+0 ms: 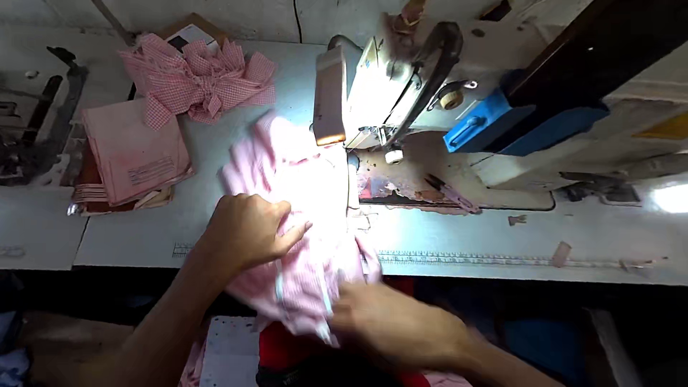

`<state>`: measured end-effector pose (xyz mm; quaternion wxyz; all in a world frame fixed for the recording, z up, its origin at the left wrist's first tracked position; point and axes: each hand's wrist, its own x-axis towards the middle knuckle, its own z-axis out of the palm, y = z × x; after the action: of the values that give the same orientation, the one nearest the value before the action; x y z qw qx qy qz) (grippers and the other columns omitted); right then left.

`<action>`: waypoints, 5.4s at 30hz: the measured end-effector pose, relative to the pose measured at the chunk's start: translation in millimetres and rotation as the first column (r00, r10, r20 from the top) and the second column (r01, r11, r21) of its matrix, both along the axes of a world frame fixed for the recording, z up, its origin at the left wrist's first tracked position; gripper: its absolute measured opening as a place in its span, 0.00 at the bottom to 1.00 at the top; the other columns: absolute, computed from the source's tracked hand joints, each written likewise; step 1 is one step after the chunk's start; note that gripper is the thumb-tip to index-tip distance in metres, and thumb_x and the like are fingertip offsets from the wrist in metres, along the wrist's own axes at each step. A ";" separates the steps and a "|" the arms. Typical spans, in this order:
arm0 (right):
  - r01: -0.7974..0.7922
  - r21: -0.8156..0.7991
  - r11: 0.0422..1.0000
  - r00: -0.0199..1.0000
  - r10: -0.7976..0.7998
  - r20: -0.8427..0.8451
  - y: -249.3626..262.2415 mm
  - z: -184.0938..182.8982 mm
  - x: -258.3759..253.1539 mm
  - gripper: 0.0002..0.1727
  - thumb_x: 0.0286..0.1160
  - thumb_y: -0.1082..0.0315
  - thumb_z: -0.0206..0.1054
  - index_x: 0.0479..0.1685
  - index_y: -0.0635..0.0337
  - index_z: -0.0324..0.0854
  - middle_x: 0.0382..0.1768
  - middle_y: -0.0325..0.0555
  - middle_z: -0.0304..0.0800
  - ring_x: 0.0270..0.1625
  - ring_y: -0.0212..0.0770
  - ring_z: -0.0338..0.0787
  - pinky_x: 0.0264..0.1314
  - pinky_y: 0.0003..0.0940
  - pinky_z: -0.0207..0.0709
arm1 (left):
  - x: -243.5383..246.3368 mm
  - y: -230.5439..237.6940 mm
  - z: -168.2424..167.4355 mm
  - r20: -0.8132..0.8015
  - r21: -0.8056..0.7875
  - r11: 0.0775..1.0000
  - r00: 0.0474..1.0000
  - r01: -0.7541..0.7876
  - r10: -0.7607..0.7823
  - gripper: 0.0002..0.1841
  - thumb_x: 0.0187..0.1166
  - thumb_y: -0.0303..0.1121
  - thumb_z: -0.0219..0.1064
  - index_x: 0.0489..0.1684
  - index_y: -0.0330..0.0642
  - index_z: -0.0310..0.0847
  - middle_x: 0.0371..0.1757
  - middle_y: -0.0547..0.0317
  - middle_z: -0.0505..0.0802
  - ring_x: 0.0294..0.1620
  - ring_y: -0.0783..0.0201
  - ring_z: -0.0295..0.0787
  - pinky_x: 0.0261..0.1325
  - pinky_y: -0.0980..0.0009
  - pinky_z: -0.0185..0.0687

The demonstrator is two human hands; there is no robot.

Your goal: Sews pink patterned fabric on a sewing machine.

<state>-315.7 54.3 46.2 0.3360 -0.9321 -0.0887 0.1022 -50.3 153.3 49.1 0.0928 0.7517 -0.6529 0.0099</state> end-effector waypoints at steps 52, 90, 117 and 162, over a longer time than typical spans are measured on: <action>0.717 -0.372 0.589 0.697 -0.606 0.383 -87.5 -46.8 66.1 0.27 0.85 0.55 0.51 0.81 0.45 0.79 0.73 0.57 0.78 0.65 0.61 0.78 0.56 0.54 0.73 | -9.9 -125.9 -57.4 -0.264 -0.306 0.951 0.963 -0.041 -0.044 0.15 0.84 0.47 0.67 0.36 0.49 0.96 0.38 0.60 0.93 0.50 0.58 0.86 0.56 0.60 0.72; 0.792 -0.237 0.563 0.608 -0.690 0.394 -109.9 -49.0 78.6 0.25 0.87 0.59 0.47 0.73 0.50 0.82 0.68 0.54 0.84 0.73 0.58 0.78 0.74 0.53 0.67 | -22.1 -79.4 -56.0 -0.122 -0.390 0.780 0.812 0.490 -0.571 0.11 0.85 0.28 0.62 0.44 0.38 0.93 0.50 0.51 0.97 0.62 0.52 0.93 0.80 0.53 0.76; 0.796 -0.281 0.536 0.601 -0.752 0.270 -144.7 -48.3 106.2 0.24 0.85 0.62 0.46 0.70 0.55 0.83 0.76 0.64 0.76 0.79 0.66 0.72 0.72 0.62 0.68 | -42.9 -58.1 -48.3 -0.190 -0.273 0.886 0.882 0.375 -0.432 0.12 0.86 0.35 0.66 0.49 0.40 0.95 0.54 0.54 0.97 0.65 0.56 0.92 0.76 0.63 0.81; 0.734 -0.393 0.554 0.677 -0.548 0.491 -122.7 -46.3 58.0 0.23 0.85 0.53 0.52 0.70 0.46 0.84 0.69 0.48 0.86 0.72 0.57 0.80 0.70 0.59 0.66 | -66.2 -43.5 -51.6 -0.195 -0.259 0.923 0.921 0.284 -0.338 0.18 0.85 0.45 0.66 0.52 0.40 0.95 0.61 0.52 0.96 0.71 0.57 0.89 0.79 0.63 0.79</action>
<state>-257.6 -68.4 -0.1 0.0413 -0.9560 0.2444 -0.1568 -116.5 109.7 -2.5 0.2548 0.6179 -0.7436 -0.0207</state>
